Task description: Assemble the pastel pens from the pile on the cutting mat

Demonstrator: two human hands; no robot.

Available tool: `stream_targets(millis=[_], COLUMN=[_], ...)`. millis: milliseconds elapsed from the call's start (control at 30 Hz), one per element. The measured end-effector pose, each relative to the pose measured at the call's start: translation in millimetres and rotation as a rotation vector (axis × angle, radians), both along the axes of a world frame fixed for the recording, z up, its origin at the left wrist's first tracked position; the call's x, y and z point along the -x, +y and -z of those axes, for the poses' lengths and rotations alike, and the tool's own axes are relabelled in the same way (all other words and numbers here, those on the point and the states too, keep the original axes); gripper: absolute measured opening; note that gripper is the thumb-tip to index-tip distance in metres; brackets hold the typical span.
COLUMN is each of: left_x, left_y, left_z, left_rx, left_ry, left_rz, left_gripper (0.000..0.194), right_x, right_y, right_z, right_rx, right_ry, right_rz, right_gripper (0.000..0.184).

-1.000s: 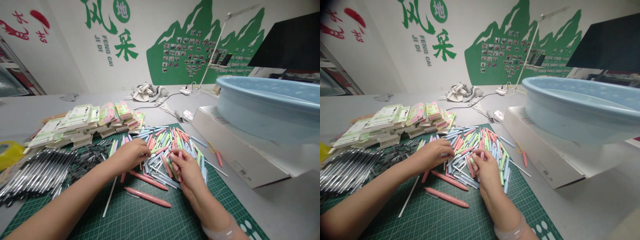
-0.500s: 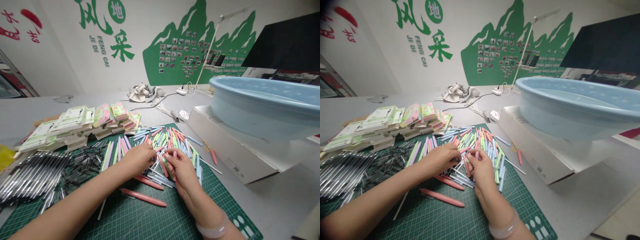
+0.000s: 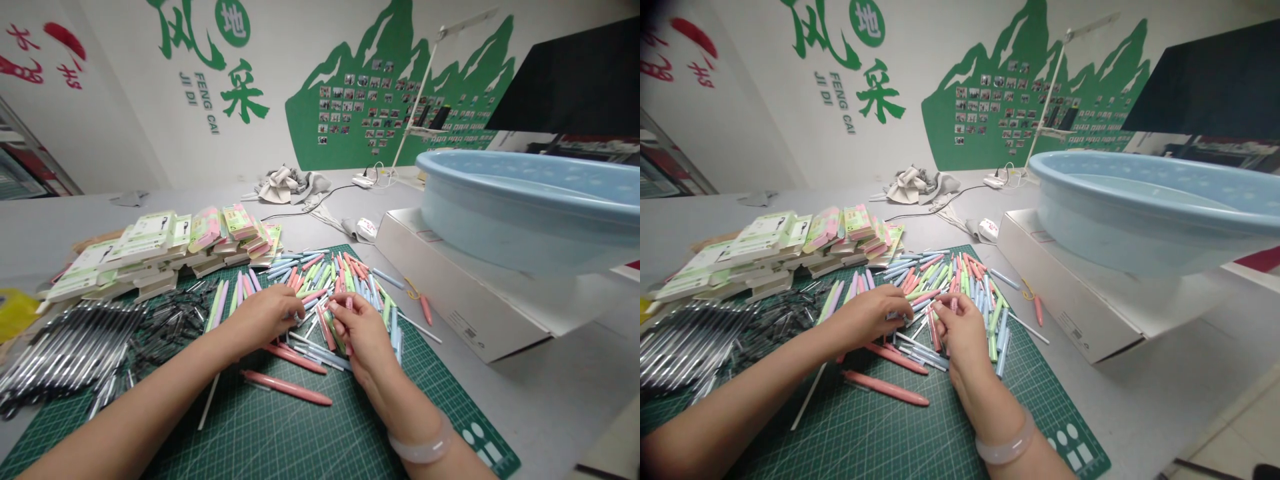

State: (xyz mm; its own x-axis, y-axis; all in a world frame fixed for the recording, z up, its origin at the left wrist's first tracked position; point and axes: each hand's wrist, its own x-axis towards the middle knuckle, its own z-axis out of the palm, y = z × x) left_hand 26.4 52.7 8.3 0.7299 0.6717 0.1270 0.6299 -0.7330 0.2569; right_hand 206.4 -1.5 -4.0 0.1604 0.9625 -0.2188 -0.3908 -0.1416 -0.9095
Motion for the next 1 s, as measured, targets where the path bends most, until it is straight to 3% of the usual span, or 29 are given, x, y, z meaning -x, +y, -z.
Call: stream_targets(millis=[167,333,600,700,800,1000], left_x=[12,-6,-40,-41,-34,-16], left_y=[8,6,-7,-9,-8,-19], left_z=[-7.6,-0.5,11.5,9.8,2.9,-8.7], left_rx=[0.004,-0.005,-0.082,-0.053,0.11,0.895], left_ry=[-0.032,0.009,0.128,0.064,-0.194,-0.964], left_rz=[-0.052,-0.063,-0.283,-0.382,-0.429,-0.404], left_gripper=[0.012,0.012,0.014,0.012,0.007,0.012], right_x=[1,1,1,1,0,3], right_y=[-1,0,0,0,-1,-4], right_z=[-2.5,2.3,5.7,3.3,1.4,4.4], right_rx=[-0.006,-0.022,-0.058,-0.074,-0.089,-0.167], right_ry=[0.041,0.015,-0.001,-0.007,-0.011,-0.014], right_rz=[0.004,-0.009,-0.03,-0.034,-0.029,-0.069], right_gripper=[0.023,0.023,0.023,0.024,0.024,0.025])
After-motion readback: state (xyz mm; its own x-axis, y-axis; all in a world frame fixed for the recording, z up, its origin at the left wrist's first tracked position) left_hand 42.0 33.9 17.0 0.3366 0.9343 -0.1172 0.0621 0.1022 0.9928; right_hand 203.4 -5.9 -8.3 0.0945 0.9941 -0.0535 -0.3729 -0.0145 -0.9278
